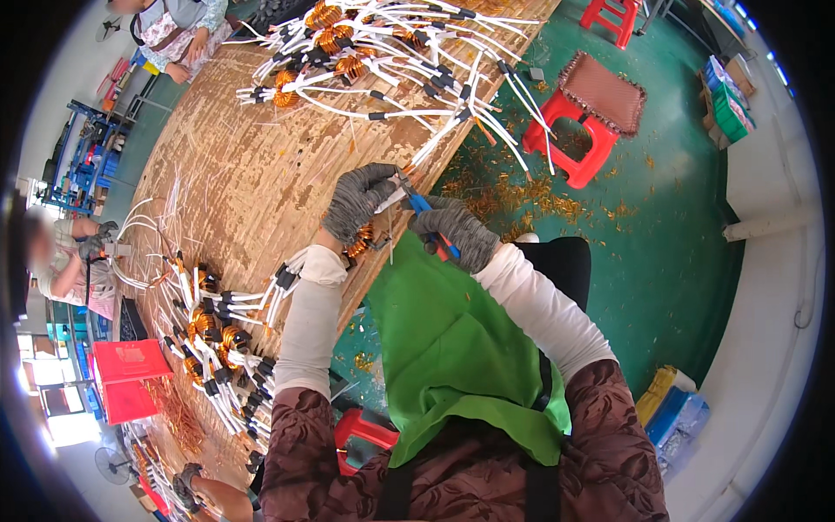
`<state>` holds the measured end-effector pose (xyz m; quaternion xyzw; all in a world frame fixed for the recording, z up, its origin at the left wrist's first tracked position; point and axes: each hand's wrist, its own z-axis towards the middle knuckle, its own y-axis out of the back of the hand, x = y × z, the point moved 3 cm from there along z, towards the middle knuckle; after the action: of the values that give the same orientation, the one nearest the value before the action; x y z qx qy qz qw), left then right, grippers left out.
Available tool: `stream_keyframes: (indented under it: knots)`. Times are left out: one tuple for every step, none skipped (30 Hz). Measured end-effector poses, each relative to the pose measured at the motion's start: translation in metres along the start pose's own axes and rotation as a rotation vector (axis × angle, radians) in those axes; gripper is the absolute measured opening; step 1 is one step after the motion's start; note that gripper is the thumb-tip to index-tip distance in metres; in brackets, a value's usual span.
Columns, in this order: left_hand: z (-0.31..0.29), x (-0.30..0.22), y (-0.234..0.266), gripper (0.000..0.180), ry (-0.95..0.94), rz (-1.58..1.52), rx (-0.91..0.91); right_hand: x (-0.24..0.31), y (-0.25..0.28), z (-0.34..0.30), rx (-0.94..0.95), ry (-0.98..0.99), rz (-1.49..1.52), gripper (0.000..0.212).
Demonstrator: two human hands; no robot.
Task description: Trimming and processing the wiring of electrical transformer components using hand cutters.
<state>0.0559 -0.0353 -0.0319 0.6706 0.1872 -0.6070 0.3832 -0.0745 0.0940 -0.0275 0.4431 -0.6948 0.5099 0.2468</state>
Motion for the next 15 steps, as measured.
stream_keyframes:
  knots:
    - [0.0, -0.002, -0.003, 0.025, 0.032, -0.027, 0.039, 0.004, 0.001, -0.001, -0.001, 0.001, 0.0, 0.029]
    - [0.0, -0.003, -0.005, 0.024, 0.064, -0.054, 0.078, 0.006, 0.003, -0.002, -0.012, -0.045, -0.105, 0.032]
    - [0.001, -0.003, -0.006, 0.024, 0.062, -0.055, 0.079, 0.006, 0.005, -0.003, -0.023, -0.091, -0.209, 0.036]
    - [0.002, -0.005, -0.005, 0.023, 0.034, 0.054, 0.093, 0.006, 0.006, -0.003, -0.022, -0.091, -0.21, 0.036]
    - [0.003, -0.006, -0.005, 0.024, 0.005, 0.164, 0.106, 0.007, 0.007, -0.002, -0.052, -0.046, -0.242, 0.039]
    - [0.004, -0.006, -0.006, 0.024, 0.006, 0.164, 0.104, 0.007, 0.009, -0.001, -0.081, -0.002, -0.273, 0.042]
    - [0.004, -0.01, -0.008, 0.027, -0.078, 0.385, 0.084, 0.004, 0.011, -0.001, -0.081, -0.004, -0.271, 0.042]
    - [0.004, -0.013, -0.01, 0.03, -0.164, 0.605, 0.063, 0.002, 0.013, -0.001, -0.089, 0.036, -0.316, 0.043]
    - [0.005, -0.011, -0.009, 0.03, -0.16, 0.605, 0.064, -0.001, 0.014, -0.001, -0.096, 0.076, -0.36, 0.045]
    - [0.007, -0.01, -0.01, 0.035, -0.21, 0.659, 0.06, -0.005, 0.014, 0.0, -0.096, 0.074, -0.358, 0.045]
    - [0.007, -0.01, -0.011, 0.04, -0.26, 0.713, 0.056, -0.01, 0.012, -0.001, -0.144, 0.108, -0.314, 0.045]
    - [0.007, -0.009, -0.012, 0.04, -0.258, 0.713, 0.057, -0.013, 0.012, -0.002, -0.191, 0.142, -0.27, 0.045]
    - [0.005, -0.012, -0.012, 0.043, -0.261, 0.738, 0.051, -0.018, 0.01, -0.003, -0.187, 0.14, -0.267, 0.045]
    - [0.004, -0.015, -0.013, 0.045, -0.265, 0.763, 0.045, -0.019, 0.01, -0.003, -0.221, 0.213, -0.283, 0.043]
    - [0.004, -0.018, -0.015, 0.045, -0.261, 0.767, 0.044, -0.02, 0.009, -0.004, -0.254, 0.286, -0.298, 0.041]
